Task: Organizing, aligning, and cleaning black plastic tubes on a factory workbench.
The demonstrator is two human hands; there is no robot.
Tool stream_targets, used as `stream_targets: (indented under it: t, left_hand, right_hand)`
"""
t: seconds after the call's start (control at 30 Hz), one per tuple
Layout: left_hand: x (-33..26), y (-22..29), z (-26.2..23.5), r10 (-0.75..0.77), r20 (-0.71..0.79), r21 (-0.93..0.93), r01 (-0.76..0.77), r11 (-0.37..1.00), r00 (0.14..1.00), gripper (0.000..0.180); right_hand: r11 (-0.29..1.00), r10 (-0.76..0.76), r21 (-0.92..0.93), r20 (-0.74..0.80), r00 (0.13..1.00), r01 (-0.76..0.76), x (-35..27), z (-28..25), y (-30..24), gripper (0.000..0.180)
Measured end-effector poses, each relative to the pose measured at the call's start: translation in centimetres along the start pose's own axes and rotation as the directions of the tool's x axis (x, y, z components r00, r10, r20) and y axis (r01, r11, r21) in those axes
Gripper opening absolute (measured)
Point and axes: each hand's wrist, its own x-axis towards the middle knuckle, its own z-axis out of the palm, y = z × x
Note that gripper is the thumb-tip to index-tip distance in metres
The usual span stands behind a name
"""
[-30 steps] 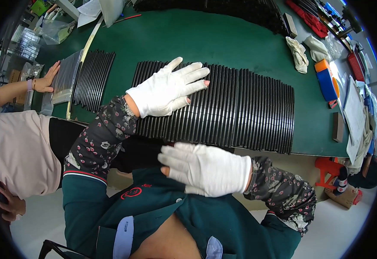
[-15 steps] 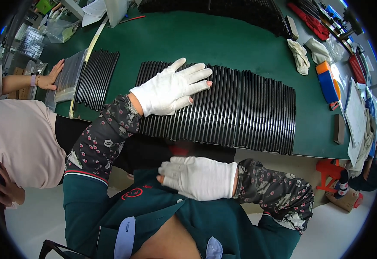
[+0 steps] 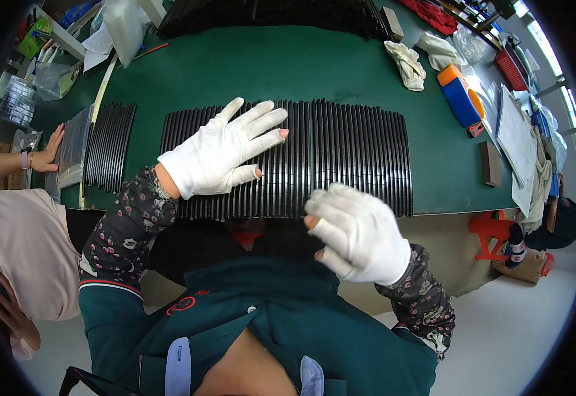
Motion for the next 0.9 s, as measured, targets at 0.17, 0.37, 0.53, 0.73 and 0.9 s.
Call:
stream_targets:
  t: [0.17,0.37,0.53,0.73,0.9]
  left_hand:
    - [3.1,2.1,1.3,0.088,0.012,-0.072,-0.087,0.994,0.996,0.067]
    - [2.5,3.6,1.7,0.085,0.061,-0.111,-0.078,0.991,0.995,0.076]
    - [1.0,6.9,1.2,0.187,0.086,-0.262,-0.158,0.952,0.979,0.08]
    - [-0.1,9.7,-0.4,0.395,0.101,-0.419,-0.321,0.849,0.913,0.058]
    - [1.4,9.2,-0.9,-0.051,-0.075,-0.259,0.03,0.965,0.996,0.072]
  right_hand:
    - [0.923,0.199,-0.274,-0.256,0.946,-0.268,-2.5,-1.6,2.4,0.025]
    - [0.78,0.487,-0.138,-0.479,0.73,-0.61,-6.2,-2.4,7.6,0.028]
    - [0.703,0.592,-0.077,-0.488,0.641,-0.707,-10.8,-1.3,13.7,0.031]
    - [0.7,0.583,-0.152,-0.443,0.681,-0.698,-9.6,-0.9,13.2,0.031]
    - [0.701,0.579,-0.144,-0.457,0.676,-0.698,-9.6,-1.2,12.7,0.029]
